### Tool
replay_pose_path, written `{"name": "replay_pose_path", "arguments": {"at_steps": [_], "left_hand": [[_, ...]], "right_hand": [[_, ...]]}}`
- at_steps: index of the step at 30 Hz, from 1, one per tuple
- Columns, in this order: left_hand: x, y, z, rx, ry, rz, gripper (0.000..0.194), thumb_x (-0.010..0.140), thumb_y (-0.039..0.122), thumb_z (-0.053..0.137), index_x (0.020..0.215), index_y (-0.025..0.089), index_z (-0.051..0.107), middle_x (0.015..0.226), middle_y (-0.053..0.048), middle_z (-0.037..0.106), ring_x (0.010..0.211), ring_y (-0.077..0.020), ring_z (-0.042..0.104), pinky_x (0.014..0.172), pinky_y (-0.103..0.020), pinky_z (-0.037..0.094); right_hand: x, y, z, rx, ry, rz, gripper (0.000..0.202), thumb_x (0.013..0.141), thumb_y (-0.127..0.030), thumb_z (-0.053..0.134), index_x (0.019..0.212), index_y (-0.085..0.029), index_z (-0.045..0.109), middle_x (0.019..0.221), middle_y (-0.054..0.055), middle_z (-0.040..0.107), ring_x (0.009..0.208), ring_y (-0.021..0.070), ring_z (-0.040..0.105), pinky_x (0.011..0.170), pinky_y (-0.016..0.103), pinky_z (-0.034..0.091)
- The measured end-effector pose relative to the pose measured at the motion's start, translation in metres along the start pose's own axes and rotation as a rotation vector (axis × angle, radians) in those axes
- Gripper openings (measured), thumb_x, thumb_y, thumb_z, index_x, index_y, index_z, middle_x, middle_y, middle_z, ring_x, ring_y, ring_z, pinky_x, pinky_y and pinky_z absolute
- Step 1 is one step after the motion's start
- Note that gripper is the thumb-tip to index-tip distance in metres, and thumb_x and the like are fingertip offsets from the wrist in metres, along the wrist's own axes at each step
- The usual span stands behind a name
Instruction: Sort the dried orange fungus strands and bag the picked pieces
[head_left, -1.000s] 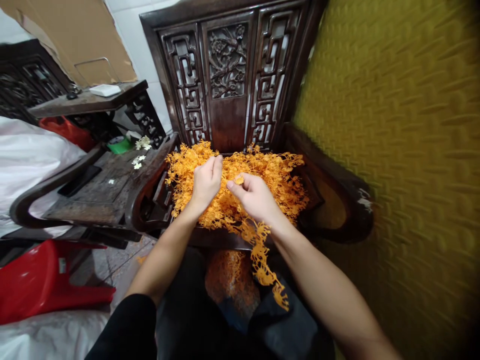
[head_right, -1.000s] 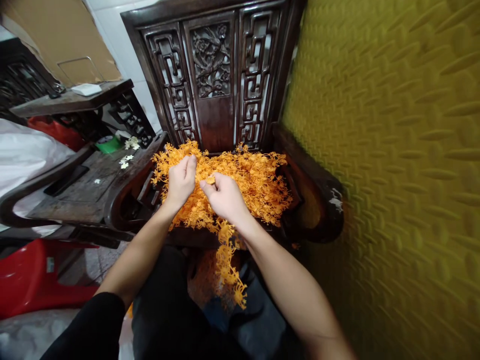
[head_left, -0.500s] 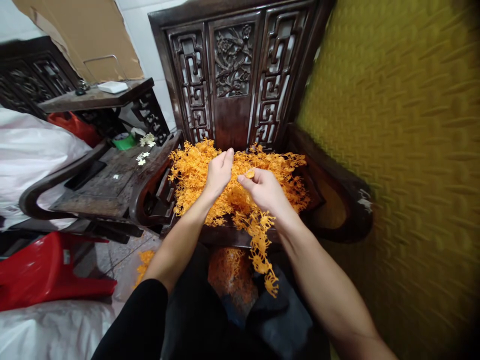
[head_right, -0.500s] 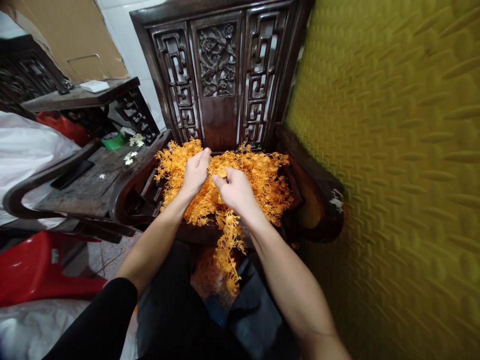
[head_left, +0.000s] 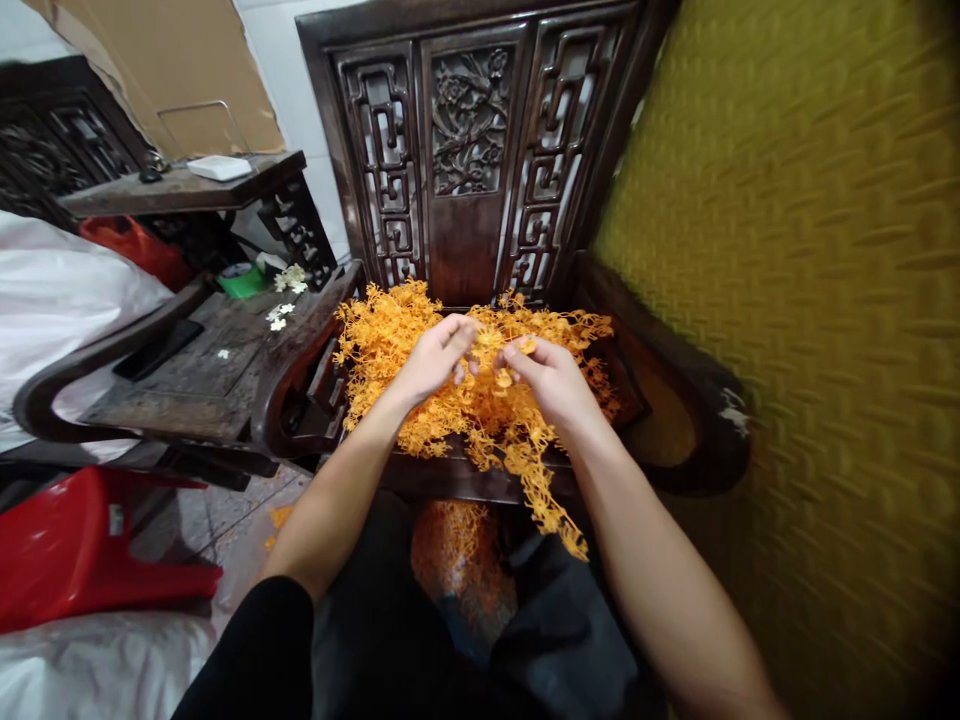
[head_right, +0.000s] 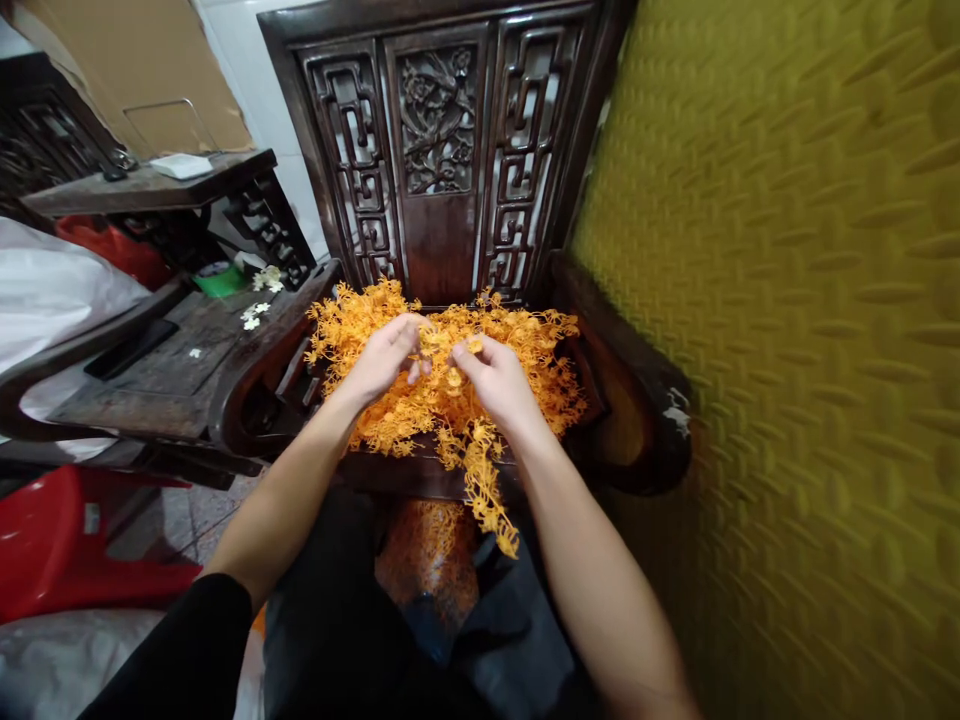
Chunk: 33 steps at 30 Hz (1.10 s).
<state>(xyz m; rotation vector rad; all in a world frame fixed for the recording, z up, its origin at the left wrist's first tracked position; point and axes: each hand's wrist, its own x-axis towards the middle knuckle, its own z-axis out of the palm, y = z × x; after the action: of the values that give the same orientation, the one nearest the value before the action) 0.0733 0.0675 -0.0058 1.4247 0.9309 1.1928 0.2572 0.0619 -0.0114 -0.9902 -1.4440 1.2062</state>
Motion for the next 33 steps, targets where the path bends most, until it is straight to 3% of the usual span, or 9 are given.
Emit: {"name": "replay_pose_path", "arguments": {"at_steps": [6,11,18,20,24,26,28,30,33], "left_hand": [[-0.030,0.006,0.001,-0.001,-0.054,-0.043,0.045,0.077,0.051,0.083,0.089,0.019,0.054,0.074,-0.001,0.068,0.066,-0.0143,0.071,0.051,-0.023,0.055],[-0.058,0.013,-0.004,0.002,0.032,0.011,0.046,0.072,0.043,0.089,0.071,0.017,0.051,0.074,-0.001,0.067,0.053,-0.0084,0.062,0.046,-0.022,0.051],[-0.087,0.021,-0.017,0.125,-0.116,0.060,0.035,0.088,0.036,0.076,0.071,0.018,0.051,0.067,0.001,0.060,0.058,-0.0065,0.054,0.053,-0.021,0.044],[-0.099,0.029,-0.019,0.112,-0.144,0.123,0.036,0.091,0.030,0.072,0.069,0.018,0.047,0.064,0.003,0.056,0.058,-0.0065,0.052,0.054,-0.022,0.044],[-0.119,0.044,-0.024,-0.093,-0.093,0.371,0.038,0.095,0.022,0.065,0.072,0.021,0.036,0.058,0.006,0.050,0.049,-0.0050,0.049,0.050,-0.021,0.043],[-0.119,0.043,-0.022,-0.081,-0.114,0.293,0.032,0.097,0.021,0.062,0.078,0.022,0.037,0.067,0.003,0.060,0.053,-0.0065,0.057,0.049,-0.021,0.044],[-0.113,0.035,-0.016,-0.023,-0.171,0.078,0.022,0.098,0.022,0.061,0.089,0.023,0.041,0.081,-0.001,0.066,0.058,-0.0078,0.061,0.048,-0.021,0.044],[-0.106,0.026,-0.007,0.031,-0.171,-0.084,0.012,0.101,0.029,0.055,0.102,0.022,0.045,0.082,0.001,0.062,0.057,-0.0065,0.054,0.048,-0.021,0.041],[-0.099,0.019,0.007,0.196,-0.116,-0.127,0.025,0.105,0.043,0.045,0.104,0.020,0.054,0.077,0.002,0.054,0.060,-0.0074,0.046,0.054,-0.024,0.039]], "right_hand": [[-0.015,-0.005,-0.001,0.078,-0.182,-0.025,0.039,0.078,-0.041,0.081,0.109,-0.022,0.067,0.088,0.001,0.067,0.073,0.0156,0.061,0.069,0.032,0.050],[-0.036,-0.019,0.006,-0.191,-0.240,-0.135,0.018,0.086,-0.034,0.075,0.084,-0.018,0.069,0.077,0.000,0.063,0.070,0.0126,0.055,0.067,0.028,0.044],[-0.048,-0.020,0.013,-0.219,-0.340,-0.077,0.024,0.090,-0.031,0.070,0.071,-0.018,0.063,0.067,-0.001,0.058,0.062,0.0110,0.050,0.060,0.027,0.038],[-0.041,-0.013,0.003,-0.161,-0.288,-0.030,0.027,0.087,-0.033,0.074,0.067,-0.018,0.062,0.063,-0.001,0.056,0.058,0.0105,0.047,0.056,0.027,0.036],[-0.025,0.003,-0.025,0.156,0.052,0.080,0.044,0.072,-0.039,0.089,0.061,-0.021,0.050,0.051,-0.008,0.032,0.043,0.0058,0.022,0.044,0.026,0.016],[-0.025,0.007,-0.027,0.248,0.078,0.102,0.046,0.071,-0.040,0.090,0.063,-0.022,0.048,0.052,-0.009,0.027,0.043,0.0052,0.019,0.045,0.026,0.014],[-0.032,0.008,-0.017,0.227,0.006,0.120,0.040,0.076,-0.042,0.087,0.069,-0.022,0.053,0.053,-0.008,0.035,0.044,0.0060,0.026,0.045,0.026,0.018],[-0.044,0.008,-0.001,0.171,-0.064,0.118,0.034,0.082,-0.043,0.083,0.076,-0.022,0.057,0.057,-0.005,0.045,0.046,0.0076,0.034,0.045,0.026,0.022],[-0.056,0.007,0.018,0.143,-0.098,0.071,0.032,0.086,-0.046,0.078,0.078,-0.023,0.057,0.058,-0.005,0.044,0.047,0.0090,0.036,0.046,0.027,0.025]]}}
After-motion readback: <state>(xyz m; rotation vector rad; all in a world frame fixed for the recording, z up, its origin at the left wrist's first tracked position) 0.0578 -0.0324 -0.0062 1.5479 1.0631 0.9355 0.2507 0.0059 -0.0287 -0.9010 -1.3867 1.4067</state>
